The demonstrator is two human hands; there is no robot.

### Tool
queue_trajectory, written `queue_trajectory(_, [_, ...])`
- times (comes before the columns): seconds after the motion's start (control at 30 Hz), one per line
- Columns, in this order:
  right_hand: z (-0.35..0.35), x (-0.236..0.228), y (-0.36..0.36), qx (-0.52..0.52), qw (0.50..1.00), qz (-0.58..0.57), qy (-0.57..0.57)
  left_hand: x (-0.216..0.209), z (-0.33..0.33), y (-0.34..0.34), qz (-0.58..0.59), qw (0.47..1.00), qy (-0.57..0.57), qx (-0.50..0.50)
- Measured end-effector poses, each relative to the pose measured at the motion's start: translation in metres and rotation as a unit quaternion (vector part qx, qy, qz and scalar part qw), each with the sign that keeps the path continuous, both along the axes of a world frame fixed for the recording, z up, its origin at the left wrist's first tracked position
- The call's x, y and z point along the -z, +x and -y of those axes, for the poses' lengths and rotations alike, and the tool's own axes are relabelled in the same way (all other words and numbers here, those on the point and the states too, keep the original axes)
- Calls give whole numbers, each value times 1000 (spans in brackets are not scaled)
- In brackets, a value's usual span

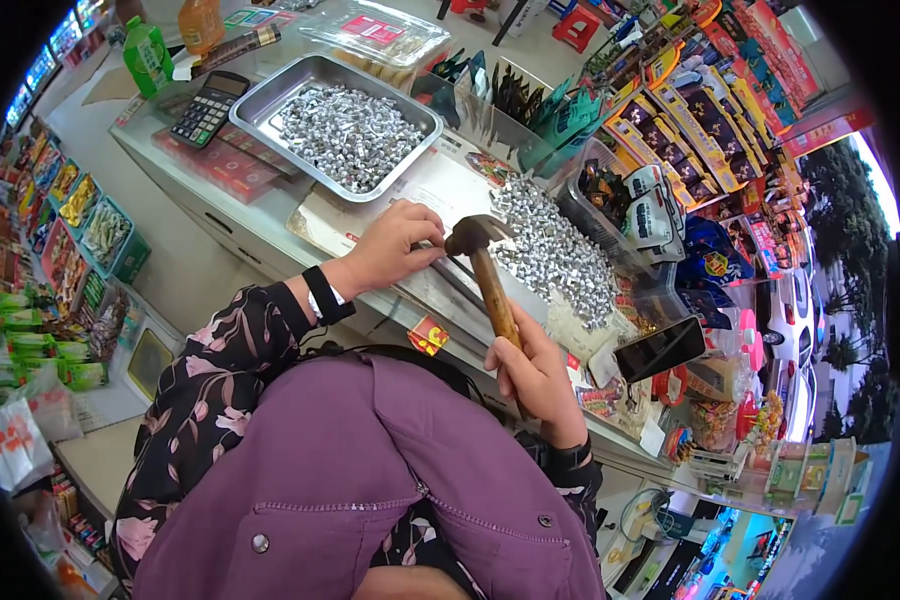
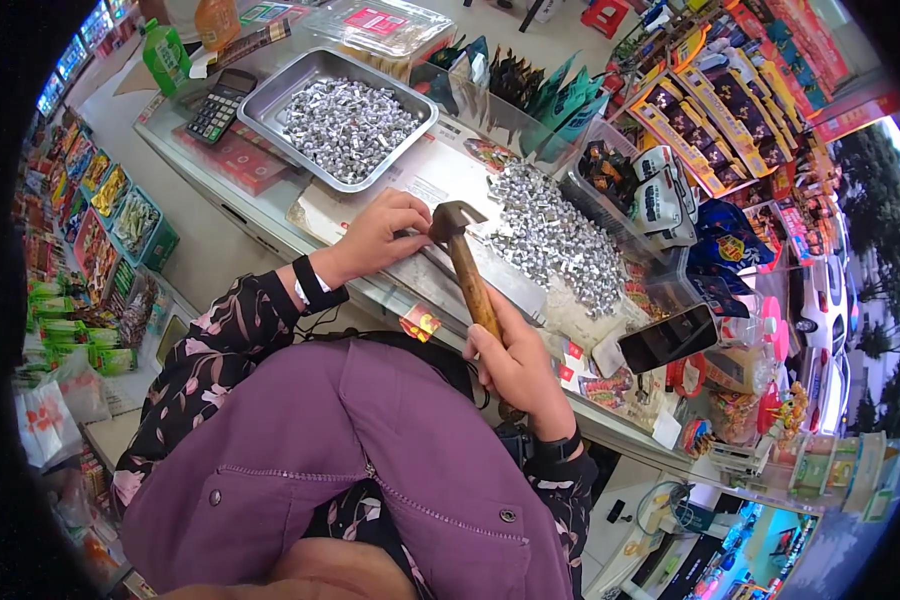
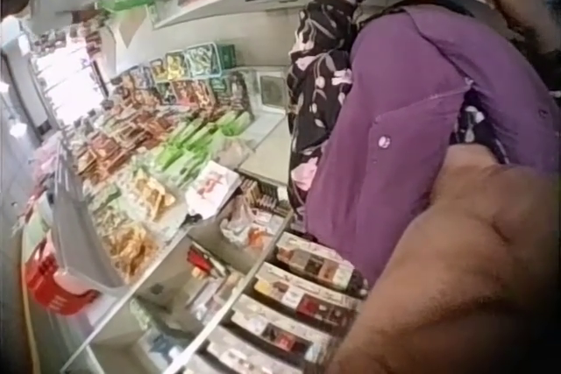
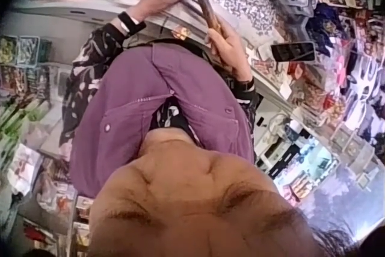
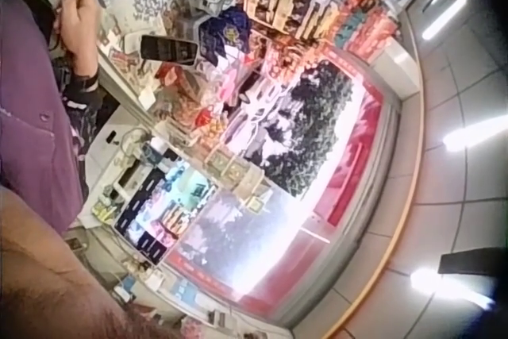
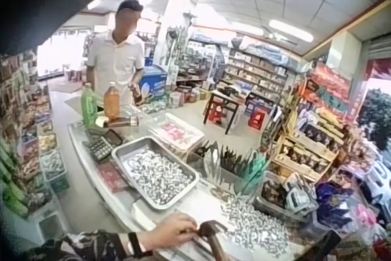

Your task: The person uses a hammer to crack small foil-wrapped items on a metal bar, placing the processed pieces into a tray. After finishing the task, the person stands up and retrieves a plastic bag from a nearby shelf.

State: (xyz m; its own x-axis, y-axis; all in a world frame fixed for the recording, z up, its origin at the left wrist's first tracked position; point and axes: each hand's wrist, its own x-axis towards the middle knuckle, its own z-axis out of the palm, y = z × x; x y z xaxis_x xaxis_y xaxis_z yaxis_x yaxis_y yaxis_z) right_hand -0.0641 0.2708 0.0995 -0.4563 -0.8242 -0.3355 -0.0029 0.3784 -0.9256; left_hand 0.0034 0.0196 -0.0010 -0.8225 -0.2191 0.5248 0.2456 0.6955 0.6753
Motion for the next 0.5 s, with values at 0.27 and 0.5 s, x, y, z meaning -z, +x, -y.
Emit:
queue_trajectory(0.27, [-2,-2,4,33,997,6,-68,-2,1,3,13,1000,-5,11])
queue_trajectory(0.5, [4,5,0,-3,1000,7,27,-4,12,7,-17,1000,10,-18])
